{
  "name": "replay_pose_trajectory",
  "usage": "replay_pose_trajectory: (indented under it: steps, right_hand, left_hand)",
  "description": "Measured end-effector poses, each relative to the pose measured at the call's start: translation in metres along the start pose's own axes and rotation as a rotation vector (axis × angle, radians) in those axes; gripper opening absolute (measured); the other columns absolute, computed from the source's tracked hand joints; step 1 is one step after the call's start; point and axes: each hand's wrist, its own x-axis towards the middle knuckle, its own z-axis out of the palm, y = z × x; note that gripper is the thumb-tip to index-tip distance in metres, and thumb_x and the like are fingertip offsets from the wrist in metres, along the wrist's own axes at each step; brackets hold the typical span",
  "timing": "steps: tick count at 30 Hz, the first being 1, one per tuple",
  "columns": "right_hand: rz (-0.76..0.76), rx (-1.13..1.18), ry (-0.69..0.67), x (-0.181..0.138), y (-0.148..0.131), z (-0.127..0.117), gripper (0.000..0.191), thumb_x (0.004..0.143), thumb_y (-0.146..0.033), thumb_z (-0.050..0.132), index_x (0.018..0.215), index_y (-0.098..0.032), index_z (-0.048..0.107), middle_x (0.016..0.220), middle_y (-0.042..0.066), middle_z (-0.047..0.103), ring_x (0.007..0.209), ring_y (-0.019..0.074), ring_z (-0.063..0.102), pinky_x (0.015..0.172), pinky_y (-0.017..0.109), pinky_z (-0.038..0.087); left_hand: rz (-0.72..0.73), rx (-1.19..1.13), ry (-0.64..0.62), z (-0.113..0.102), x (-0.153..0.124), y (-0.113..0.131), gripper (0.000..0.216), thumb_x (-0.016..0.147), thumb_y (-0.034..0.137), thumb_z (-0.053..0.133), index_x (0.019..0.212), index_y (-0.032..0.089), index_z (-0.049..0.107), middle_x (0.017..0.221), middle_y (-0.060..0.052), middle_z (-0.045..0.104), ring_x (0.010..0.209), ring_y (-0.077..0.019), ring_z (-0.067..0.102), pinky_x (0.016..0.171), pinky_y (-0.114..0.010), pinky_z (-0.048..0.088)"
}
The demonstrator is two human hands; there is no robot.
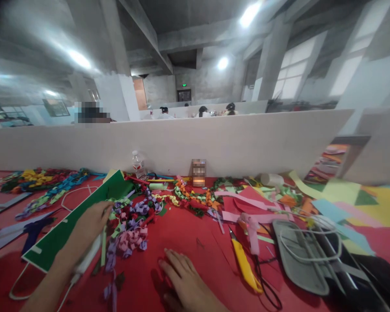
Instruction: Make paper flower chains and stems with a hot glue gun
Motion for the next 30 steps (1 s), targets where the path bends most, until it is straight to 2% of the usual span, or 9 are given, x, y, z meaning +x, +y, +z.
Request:
replay_pose_trajectory:
  steps: [3, 6, 8, 11, 15, 19, 23, 27, 30]
  right_hand:
    - [-0.064, -0.066, -0.022, 0.004, 0.006, 0.006, 0.072, 0.091, -0.033, 0.068, 0.156, -0.029, 0.036, 0.161, 0.009, 0.036, 0.147, 0.0325, 0.035, 0.12, 0.049, 0.031]
    - [-0.117, -0.175, 0.018, 0.006, 0.014, 0.012, 0.06, 0.098, -0.04, 0.06, 0.154, -0.03, 0.039, 0.157, 0.008, 0.043, 0.141, 0.0307, 0.045, 0.116, 0.043, 0.039]
    - [-0.172, -0.249, 0.089, 0.007, 0.019, 0.016, 0.055, 0.101, -0.046, 0.053, 0.152, -0.031, 0.04, 0.153, 0.008, 0.049, 0.135, 0.0283, 0.052, 0.111, 0.038, 0.043]
    - [-0.244, -0.331, 0.213, 0.009, 0.025, 0.022, 0.05, 0.103, -0.046, 0.049, 0.151, -0.032, 0.041, 0.146, 0.006, 0.057, 0.127, 0.024, 0.06, 0.105, 0.031, 0.047]
    - [-0.242, -0.338, 0.211, 0.009, 0.023, 0.024, 0.046, 0.104, -0.046, 0.047, 0.147, -0.03, 0.045, 0.144, 0.006, 0.059, 0.125, 0.0248, 0.061, 0.104, 0.032, 0.048]
    - [-0.193, -0.233, 0.164, 0.008, 0.017, 0.02, 0.052, 0.101, -0.045, 0.053, 0.15, -0.03, 0.043, 0.148, 0.007, 0.055, 0.132, 0.0268, 0.055, 0.111, 0.036, 0.042]
    - [-0.204, -0.183, 0.156, 0.01, 0.018, 0.017, 0.049, 0.101, -0.048, 0.051, 0.147, -0.03, 0.047, 0.148, 0.008, 0.055, 0.131, 0.0259, 0.055, 0.11, 0.036, 0.043]
    - [-0.13, -0.089, 0.072, 0.009, 0.013, 0.011, 0.05, 0.101, -0.047, 0.053, 0.145, -0.026, 0.05, 0.15, 0.012, 0.052, 0.136, 0.0285, 0.05, 0.112, 0.04, 0.043]
    - [-0.054, 0.027, 0.049, 0.003, 0.002, 0.0, 0.048, 0.099, -0.037, 0.055, 0.145, -0.022, 0.051, 0.152, 0.013, 0.049, 0.141, 0.0277, 0.045, 0.115, 0.039, 0.041]
  left_hand:
    - [-0.035, 0.061, -0.179, -0.005, 0.084, 0.003, 0.034, 0.102, 0.027, 0.039, 0.113, 0.016, 0.069, 0.119, -0.013, 0.07, 0.115, -0.0257, 0.063, 0.101, -0.038, 0.048]
    - [-0.096, 0.107, -0.318, 0.019, 0.138, 0.011, 0.028, 0.097, 0.035, 0.06, 0.116, 0.015, 0.065, 0.117, -0.009, 0.068, 0.106, -0.0231, 0.066, 0.092, -0.043, 0.054]
    - [-0.145, 0.14, -0.384, 0.04, 0.152, 0.017, 0.034, 0.094, 0.035, 0.064, 0.122, 0.016, 0.062, 0.121, -0.009, 0.065, 0.104, -0.0226, 0.066, 0.088, -0.043, 0.057]
    - [-0.186, 0.173, -0.414, 0.062, 0.154, 0.022, 0.035, 0.094, 0.034, 0.064, 0.124, 0.016, 0.06, 0.123, -0.01, 0.064, 0.105, -0.023, 0.065, 0.087, -0.042, 0.057]
    - [-0.174, 0.187, -0.329, 0.059, 0.156, 0.022, 0.035, 0.095, 0.035, 0.064, 0.124, 0.016, 0.061, 0.122, -0.01, 0.064, 0.105, -0.0231, 0.065, 0.088, -0.043, 0.057]
    - [-0.088, 0.165, -0.156, 0.032, 0.163, 0.023, 0.035, 0.099, 0.037, 0.055, 0.126, 0.015, 0.058, 0.122, -0.011, 0.065, 0.106, -0.0234, 0.065, 0.091, -0.044, 0.054]
    - [0.042, 0.107, 0.012, -0.012, 0.176, 0.032, 0.032, 0.104, 0.031, 0.038, 0.125, 0.015, 0.056, 0.116, -0.014, 0.069, 0.108, -0.0234, 0.065, 0.091, -0.033, 0.049]
    - [0.124, 0.067, 0.183, -0.072, 0.193, 0.048, 0.036, 0.103, 0.032, 0.035, 0.127, 0.014, 0.056, 0.116, -0.015, 0.07, 0.104, -0.0252, 0.067, 0.088, -0.032, 0.048]
    - [0.191, 0.045, 0.307, -0.129, 0.199, 0.066, 0.04, 0.101, 0.033, 0.039, 0.131, 0.013, 0.055, 0.122, -0.016, 0.068, 0.109, -0.0273, 0.065, 0.092, -0.035, 0.046]
